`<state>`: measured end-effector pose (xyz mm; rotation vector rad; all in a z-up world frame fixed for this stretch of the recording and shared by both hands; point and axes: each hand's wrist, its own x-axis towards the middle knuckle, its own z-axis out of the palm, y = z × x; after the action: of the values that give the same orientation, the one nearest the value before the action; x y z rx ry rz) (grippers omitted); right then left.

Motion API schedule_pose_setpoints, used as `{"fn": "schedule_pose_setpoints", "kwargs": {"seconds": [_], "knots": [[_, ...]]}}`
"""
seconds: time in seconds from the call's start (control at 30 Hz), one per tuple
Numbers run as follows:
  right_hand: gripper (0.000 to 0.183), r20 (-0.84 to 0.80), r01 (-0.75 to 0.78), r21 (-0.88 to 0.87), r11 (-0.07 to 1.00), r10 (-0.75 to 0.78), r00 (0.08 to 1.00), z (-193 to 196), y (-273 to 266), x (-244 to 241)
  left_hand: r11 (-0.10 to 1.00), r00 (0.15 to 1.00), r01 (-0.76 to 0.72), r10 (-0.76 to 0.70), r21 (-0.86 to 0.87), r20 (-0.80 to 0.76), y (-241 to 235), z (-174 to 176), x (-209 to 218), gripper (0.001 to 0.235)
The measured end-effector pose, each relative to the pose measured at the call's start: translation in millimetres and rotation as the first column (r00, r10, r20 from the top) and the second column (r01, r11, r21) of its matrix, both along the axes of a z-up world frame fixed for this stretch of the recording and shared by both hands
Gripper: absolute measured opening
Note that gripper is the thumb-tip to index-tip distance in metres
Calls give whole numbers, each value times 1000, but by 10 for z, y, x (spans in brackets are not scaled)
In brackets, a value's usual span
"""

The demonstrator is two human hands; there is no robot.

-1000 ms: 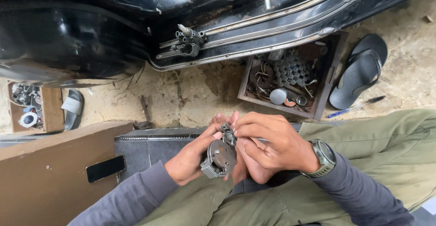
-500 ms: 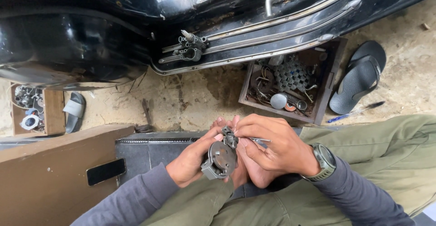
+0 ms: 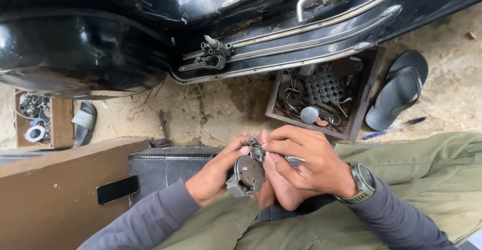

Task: The person sits on the floor and uses a thin metal tool to clean or adjust a small metal scooter part held in their left hand. They repeatedly probe and scrape the interior of the component while rotating it to access different areas.

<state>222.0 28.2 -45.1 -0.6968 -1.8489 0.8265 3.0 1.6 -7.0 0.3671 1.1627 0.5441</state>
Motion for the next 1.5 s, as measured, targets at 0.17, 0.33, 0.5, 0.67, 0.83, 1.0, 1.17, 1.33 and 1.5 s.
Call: {"fn": "schedule_pose_setpoints", "kwargs": {"seconds": [0.17,0.33,0.5,0.67,0.83,1.0,1.17,1.33,1.5], "knots": [[13,-48,-25,-16,1000,24,999,65,31,35,977,985,141,-122,158,-125,123,128,12,37],[17,-50,0,-2,1000,0,999,12,12,112,930,972,213,-170,301,-161,190,230,39,35],[16,-55,-5,-43,999,2,999,23,12,138,925,936,315,-265,211,-234,257,316,116,37],[13,-98,-1,-19,1000,-1,995,116,10,177,889,882,426,-367,166,-297,327,491,221,36],[13,-93,11,-19,1000,-13,996,171,-7,185,885,886,410,-328,223,-327,245,465,273,36],[12,-90,-2,-11,1000,1,996,268,-77,143,952,925,273,-220,139,-309,99,449,227,32],[11,-91,-8,29,1000,11,996,387,-196,96,931,912,308,-231,194,-338,-34,572,192,30],[12,-47,15,38,999,-13,999,538,-348,105,901,902,360,-269,242,-339,-157,744,221,28],[12,-47,135,78,988,-132,990,797,-475,193,764,821,534,-365,362,-439,-54,956,291,37]]}}
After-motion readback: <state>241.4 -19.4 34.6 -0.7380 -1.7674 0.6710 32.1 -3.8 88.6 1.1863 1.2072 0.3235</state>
